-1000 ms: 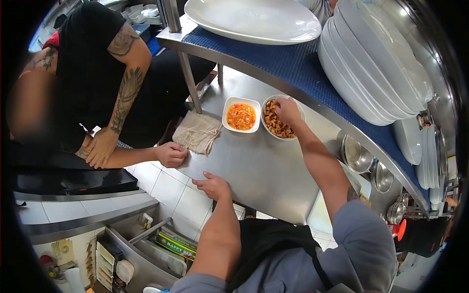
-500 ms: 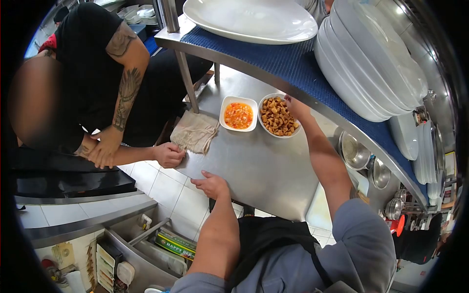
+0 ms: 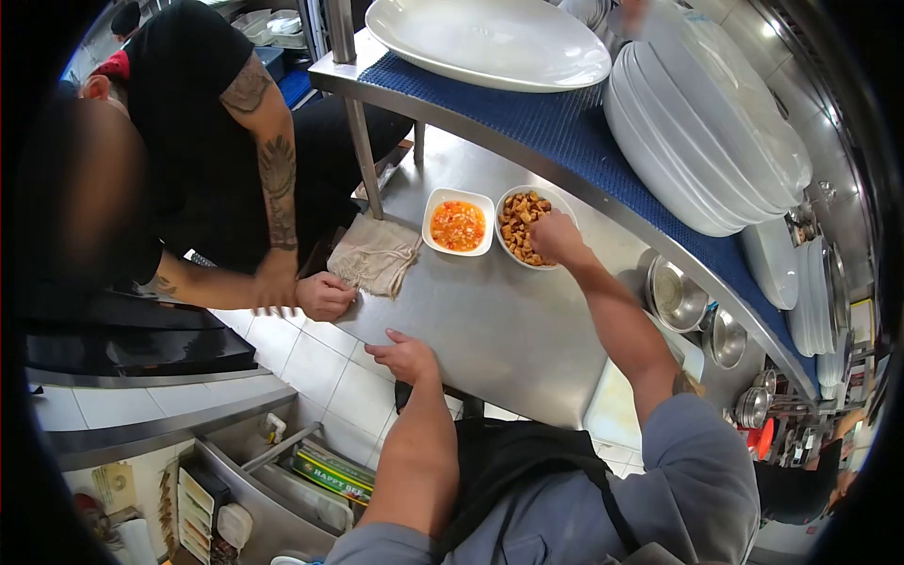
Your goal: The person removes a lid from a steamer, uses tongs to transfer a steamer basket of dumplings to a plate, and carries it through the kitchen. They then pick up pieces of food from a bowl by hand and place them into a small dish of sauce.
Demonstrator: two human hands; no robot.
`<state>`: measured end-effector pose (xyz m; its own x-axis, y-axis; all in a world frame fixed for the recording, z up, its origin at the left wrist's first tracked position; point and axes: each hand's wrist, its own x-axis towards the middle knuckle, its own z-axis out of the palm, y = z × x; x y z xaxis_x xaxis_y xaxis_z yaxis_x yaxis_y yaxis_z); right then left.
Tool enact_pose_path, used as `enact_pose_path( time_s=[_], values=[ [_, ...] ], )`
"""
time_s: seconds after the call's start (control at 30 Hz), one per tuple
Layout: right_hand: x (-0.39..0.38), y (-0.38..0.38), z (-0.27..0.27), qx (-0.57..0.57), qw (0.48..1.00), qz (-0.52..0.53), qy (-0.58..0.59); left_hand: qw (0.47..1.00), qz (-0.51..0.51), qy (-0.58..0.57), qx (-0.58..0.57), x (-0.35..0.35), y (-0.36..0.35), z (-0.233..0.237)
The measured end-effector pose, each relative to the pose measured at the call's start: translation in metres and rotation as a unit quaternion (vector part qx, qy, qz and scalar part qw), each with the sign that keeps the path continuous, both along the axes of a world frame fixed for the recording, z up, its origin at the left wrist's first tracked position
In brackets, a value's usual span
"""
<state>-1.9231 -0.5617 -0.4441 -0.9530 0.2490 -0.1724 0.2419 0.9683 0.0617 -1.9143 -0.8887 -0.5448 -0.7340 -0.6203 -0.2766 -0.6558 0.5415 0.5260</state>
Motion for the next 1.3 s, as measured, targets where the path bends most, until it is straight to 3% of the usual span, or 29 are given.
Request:
enact_pose_path(
  time_s=[0.13,0.2,0.33,0.63,0.83,0.93,1.03,1.3],
  values=[
    [0.009,-0.024,-0.010,0.047,0.997,-0.062,0.015,1.000,0.000,-0.013,0.008,-0.001,0.001,0.010],
    [0.012,-0.028,-0.014,0.029,0.996,-0.078,0.023,1.000,0.000,0.004,0.007,-0.001,0.000,-0.003],
    [0.020,-0.026,-0.023,0.020,0.993,-0.093,0.065,0.999,-0.004,-0.006,0.035,0.000,0.000,0.015],
    [0.024,-0.025,-0.019,-0.100,0.965,-0.166,0.174,0.999,-0.007,0.003,0.052,-0.001,-0.004,0.005],
    [0.020,-0.016,-0.022,-0.116,0.964,-0.073,0.228,0.998,-0.005,0.004,0.056,-0.001,-0.006,0.002],
    [0.014,-0.018,-0.019,-0.037,0.990,-0.055,0.121,0.999,-0.011,0.005,0.038,-0.001,-0.006,-0.006],
    [0.018,-0.021,-0.022,0.001,0.978,0.025,0.206,0.999,-0.010,0.022,0.037,-0.001,-0.007,-0.010],
    [0.018,-0.020,-0.015,-0.015,0.987,0.009,0.158,0.999,-0.012,-0.002,0.051,-0.001,-0.002,0.010]
  ],
)
